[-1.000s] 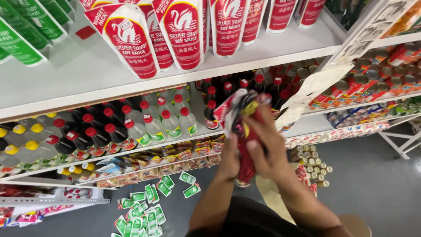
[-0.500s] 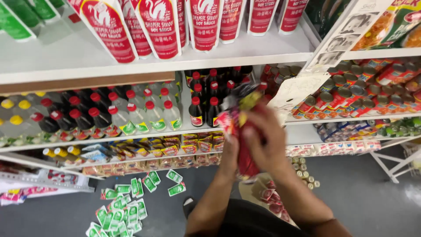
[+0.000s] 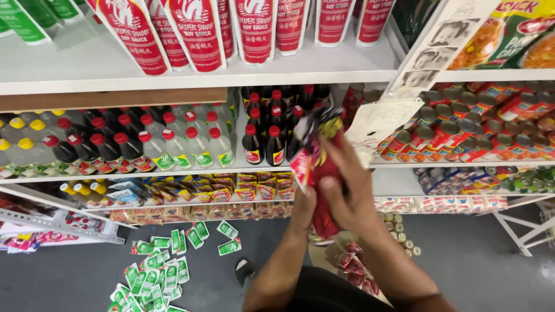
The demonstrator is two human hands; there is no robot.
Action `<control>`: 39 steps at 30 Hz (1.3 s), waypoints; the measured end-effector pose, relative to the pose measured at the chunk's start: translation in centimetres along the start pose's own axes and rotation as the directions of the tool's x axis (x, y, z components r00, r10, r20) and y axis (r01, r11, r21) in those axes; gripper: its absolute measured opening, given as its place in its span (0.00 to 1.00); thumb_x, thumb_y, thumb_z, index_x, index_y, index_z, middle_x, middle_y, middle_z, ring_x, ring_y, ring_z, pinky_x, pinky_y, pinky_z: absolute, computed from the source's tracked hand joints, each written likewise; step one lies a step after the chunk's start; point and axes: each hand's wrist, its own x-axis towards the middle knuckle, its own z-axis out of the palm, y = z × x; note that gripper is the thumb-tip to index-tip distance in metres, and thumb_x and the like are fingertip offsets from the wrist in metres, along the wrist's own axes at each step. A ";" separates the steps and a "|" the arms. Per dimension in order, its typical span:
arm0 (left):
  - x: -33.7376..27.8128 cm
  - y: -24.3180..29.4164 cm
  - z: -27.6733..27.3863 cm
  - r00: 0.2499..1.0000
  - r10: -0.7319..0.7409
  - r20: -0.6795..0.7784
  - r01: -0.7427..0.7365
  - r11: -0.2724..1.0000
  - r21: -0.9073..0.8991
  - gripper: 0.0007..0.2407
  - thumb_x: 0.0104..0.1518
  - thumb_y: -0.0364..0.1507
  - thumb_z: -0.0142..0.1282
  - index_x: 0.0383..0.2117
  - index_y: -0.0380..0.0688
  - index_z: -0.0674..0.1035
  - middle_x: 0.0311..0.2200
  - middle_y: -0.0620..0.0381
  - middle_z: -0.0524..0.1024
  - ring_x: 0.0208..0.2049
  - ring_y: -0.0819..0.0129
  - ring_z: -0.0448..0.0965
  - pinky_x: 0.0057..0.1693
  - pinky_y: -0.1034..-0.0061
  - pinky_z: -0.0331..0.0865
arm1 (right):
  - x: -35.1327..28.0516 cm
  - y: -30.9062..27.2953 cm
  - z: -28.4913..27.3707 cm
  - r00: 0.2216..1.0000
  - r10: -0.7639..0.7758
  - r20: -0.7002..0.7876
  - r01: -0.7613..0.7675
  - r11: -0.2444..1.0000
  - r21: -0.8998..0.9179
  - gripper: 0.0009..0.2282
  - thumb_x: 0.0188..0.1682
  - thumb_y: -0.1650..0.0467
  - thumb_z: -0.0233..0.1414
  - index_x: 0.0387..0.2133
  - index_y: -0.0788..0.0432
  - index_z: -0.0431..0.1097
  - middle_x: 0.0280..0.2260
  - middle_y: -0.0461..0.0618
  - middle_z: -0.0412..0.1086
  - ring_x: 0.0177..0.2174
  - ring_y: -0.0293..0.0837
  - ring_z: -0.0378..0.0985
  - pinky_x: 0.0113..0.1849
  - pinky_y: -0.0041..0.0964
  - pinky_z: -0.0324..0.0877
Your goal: Wiping and organizing individual condiment pouches in a grocery store aisle.
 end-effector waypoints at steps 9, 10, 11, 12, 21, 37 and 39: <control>0.7 -6.8 -4.2 0.942 0.274 -0.194 -0.257 0.960 0.108 0.21 0.73 0.35 0.30 0.69 0.38 0.58 0.69 0.41 0.56 0.68 0.49 0.59 0.73 0.58 0.51 | -2.6 1.3 1.5 0.993 0.032 0.115 -0.031 0.999 -0.007 0.22 0.50 0.68 0.51 0.59 0.59 0.68 0.60 0.66 0.65 0.63 0.71 0.58 0.61 0.66 0.55; 0.4 -10.7 -7.4 0.945 0.215 -0.248 -0.204 0.976 0.069 0.20 0.74 0.33 0.34 0.70 0.44 0.60 0.73 0.49 0.51 0.71 0.57 0.52 0.75 0.63 0.45 | -2.0 1.8 1.2 0.997 0.036 0.068 -0.032 0.998 -0.059 0.21 0.54 0.68 0.49 0.60 0.62 0.67 0.58 0.65 0.67 0.62 0.71 0.61 0.60 0.66 0.57; 1.8 -6.8 -3.7 0.946 0.214 -0.243 -0.204 0.977 0.065 0.20 0.74 0.33 0.34 0.70 0.44 0.60 0.73 0.49 0.51 0.71 0.57 0.52 0.75 0.63 0.45 | -1.4 1.8 1.1 0.997 0.036 0.065 -0.032 0.997 -0.065 0.21 0.54 0.68 0.49 0.60 0.62 0.67 0.58 0.65 0.67 0.62 0.71 0.61 0.60 0.66 0.57; 2.2 -2.2 -0.3 0.950 0.292 -0.112 -0.301 0.951 -0.074 0.24 0.73 0.39 0.36 0.72 0.46 0.55 0.74 0.58 0.49 0.74 0.64 0.48 0.77 0.71 0.41 | -0.8 1.7 1.0 0.998 0.055 -0.013 -0.056 0.994 -0.093 0.20 0.55 0.70 0.49 0.61 0.62 0.66 0.58 0.66 0.66 0.61 0.71 0.62 0.60 0.64 0.58; 5.9 5.6 -4.0 0.903 0.229 -0.363 -0.353 0.877 -0.325 0.31 0.66 0.46 0.42 0.73 0.52 0.51 0.69 0.41 0.59 0.62 0.40 0.69 0.62 0.45 0.69 | -6.3 4.0 6.0 0.946 0.288 -0.152 -0.264 0.952 0.158 0.18 0.42 0.71 0.62 0.45 0.67 0.72 0.38 0.59 0.75 0.38 0.52 0.79 0.44 0.46 0.72; 7.9 10.3 -10.6 0.989 0.146 -0.019 -0.138 0.869 -0.475 0.31 0.59 0.26 0.55 0.70 0.41 0.56 0.41 0.29 0.76 0.32 0.44 0.79 0.40 0.56 0.76 | -1.7 0.7 13.8 0.971 0.227 -0.076 -0.227 0.974 0.006 0.11 0.45 0.71 0.60 0.38 0.68 0.77 0.33 0.65 0.73 0.29 0.63 0.78 0.33 0.54 0.73; 7.3 11.3 -9.6 0.987 0.132 -0.095 -0.161 0.866 -0.474 0.31 0.57 0.24 0.55 0.69 0.38 0.57 0.43 0.29 0.76 0.33 0.46 0.80 0.43 0.55 0.77 | -0.9 -0.6 14.6 0.968 0.238 -0.081 -0.238 0.971 0.019 0.10 0.46 0.70 0.59 0.36 0.67 0.77 0.31 0.63 0.72 0.27 0.61 0.76 0.31 0.52 0.72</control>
